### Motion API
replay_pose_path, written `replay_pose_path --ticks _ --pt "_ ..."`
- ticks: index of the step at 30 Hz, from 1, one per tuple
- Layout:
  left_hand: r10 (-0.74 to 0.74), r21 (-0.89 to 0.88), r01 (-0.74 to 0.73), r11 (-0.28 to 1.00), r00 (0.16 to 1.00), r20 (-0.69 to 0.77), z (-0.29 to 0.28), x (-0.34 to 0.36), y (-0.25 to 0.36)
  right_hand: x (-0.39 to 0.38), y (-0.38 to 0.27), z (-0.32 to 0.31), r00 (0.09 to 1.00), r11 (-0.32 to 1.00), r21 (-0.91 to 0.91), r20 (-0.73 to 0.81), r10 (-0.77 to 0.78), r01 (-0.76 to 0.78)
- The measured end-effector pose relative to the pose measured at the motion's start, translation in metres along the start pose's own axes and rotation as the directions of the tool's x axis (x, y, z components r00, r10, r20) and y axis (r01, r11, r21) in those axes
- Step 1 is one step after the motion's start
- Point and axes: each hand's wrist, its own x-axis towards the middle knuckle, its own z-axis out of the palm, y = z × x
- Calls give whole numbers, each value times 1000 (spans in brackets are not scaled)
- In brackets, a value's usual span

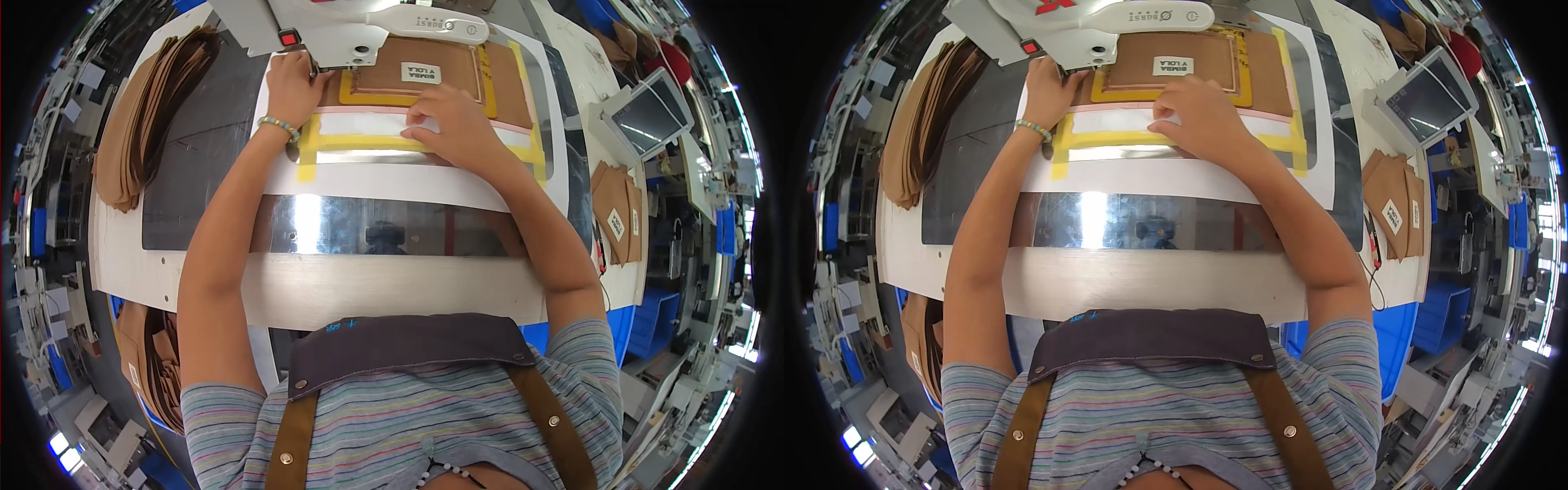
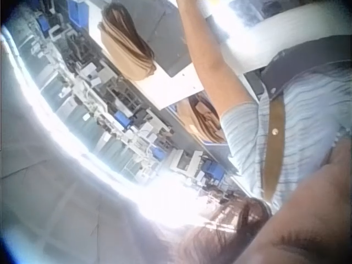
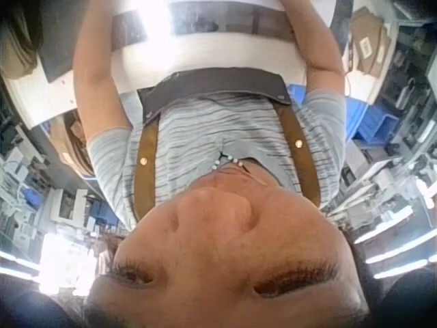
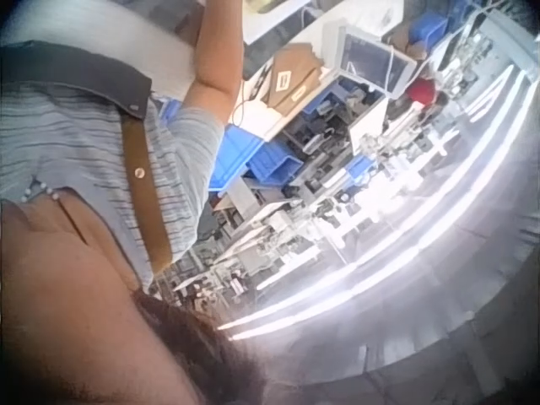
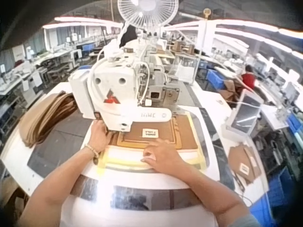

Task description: Sewing brand labels onto leather panels using an industrial sewing machine.

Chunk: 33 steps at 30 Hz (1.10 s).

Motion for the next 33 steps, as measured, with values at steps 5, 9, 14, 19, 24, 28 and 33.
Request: replay_pose_path --ticks 5,9,14,19,24,28,33 --pt "-43 14 42 999 998 39 -8 4 23 6 -3 1 995 997 -61 83 48 -43" --pt "-321 86 317 945 946 43 -49 2 1 5 -4 14 988 991 -115 -128 -90 75" --pt "-151 275 171 946 984 -94 -155 -36 -56 -1 -6 9 994 997 -71 -100 -50 43" --pt "-115 615 256 746 959 -260 -376 -130 -80 5 -27 8 997 999 12 -69 34 -33" --pt "-436 724 582 370 797 -417 -533 -282 -77 8 -21 11 999 1000 3 -47 16 -15" --pt "-555 728 626 278 723 -410 -594 -420 -66 6 -26 14 995 997 -76 -98 -5 -2" --pt "-750 755 655 10 505 -428 -632 -534 -41 4 -20 15 992 998 -59 -116 -42 36"
